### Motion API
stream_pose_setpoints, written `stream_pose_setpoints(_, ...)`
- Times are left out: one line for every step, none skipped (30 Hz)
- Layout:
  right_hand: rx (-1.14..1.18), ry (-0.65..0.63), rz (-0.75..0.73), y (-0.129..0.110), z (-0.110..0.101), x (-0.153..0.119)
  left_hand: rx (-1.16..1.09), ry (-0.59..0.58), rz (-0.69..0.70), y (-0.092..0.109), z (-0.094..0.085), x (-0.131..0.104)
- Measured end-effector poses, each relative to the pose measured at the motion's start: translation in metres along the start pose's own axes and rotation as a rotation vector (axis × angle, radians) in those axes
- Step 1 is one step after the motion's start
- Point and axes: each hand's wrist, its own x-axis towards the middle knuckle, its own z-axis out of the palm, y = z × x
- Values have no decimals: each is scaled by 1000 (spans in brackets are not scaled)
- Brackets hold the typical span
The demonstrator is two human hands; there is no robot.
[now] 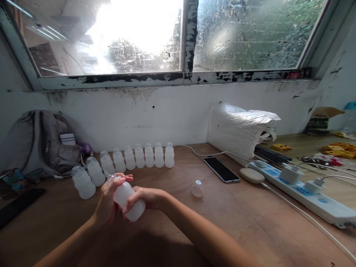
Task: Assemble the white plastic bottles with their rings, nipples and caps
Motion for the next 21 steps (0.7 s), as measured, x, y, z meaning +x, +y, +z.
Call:
stream_pose_setpoints(-106,48,7,-6,-1,-4,15,-12,28,1,-1,2)
stream_pose_setpoints(-241,97,18,-12,-3,-9,38,-21,69,2,-1,4)
stream_pose_setpoints(-404,147,38,-17,-5,-15,69,-28,113,4,-2,5)
stream_pose_setpoints(-576,202,61,-22,-9,-21,105,-32,152,5,-3,7)
stream_pose_setpoints(-745,267,110,-27,-15,-29,143,-34,182,6,-4,8)
stream_pose_setpoints(-898,375,173,-31,-22,-38,178,-37,199,7,-4,8)
stream_pose_setpoints(-1019,501,252,-35,-30,-49,209,-43,204,7,-5,9)
stream_pose_setpoints(-1111,642,350,-39,-38,-60,235,-52,203,6,-5,9)
stream_pose_setpoints(-1163,772,461,-43,-48,-72,259,-63,200,5,-5,9)
stream_pose_setpoints(-1186,867,559,-46,-57,-84,283,-75,196,2,-5,9)
stream_pose_setpoints(-1185,936,650,-48,-66,-97,312,-91,195,-1,-5,9)
stream_pose_setpoints(-1151,950,758,-50,-74,-109,345,-106,196,-5,-5,9)
stream_pose_setpoints(-1080,939,870,-50,-82,-119,378,-121,200,-9,-5,10)
stream_pose_setpoints(-972,900,963,-49,-89,-128,407,-131,207,-14,-5,10)
stream_pose_setpoints(-884,861,1006,-47,-95,-135,425,-137,215,-18,-5,11)
stream_pose_setpoints(-811,819,1033,-43,-100,-139,429,-138,223,-23,-5,12)
stream_pose_setpoints(-755,784,1057,-39,-104,-141,420,-138,228,-27,-6,13)
stream_pose_setpoints(-720,761,1075,-35,-107,-141,400,-137,232,-30,-6,15)
stream_pose_setpoints(-704,747,1087,-31,-110,-139,374,-137,237,-34,-7,16)
stream_pose_setpoints(-703,742,1095,-29,-111,-136,346,-141,242,-37,-8,17)
stream_pose_setpoints(-715,744,1094,-26,-112,-131,323,-151,242,-40,-9,18)
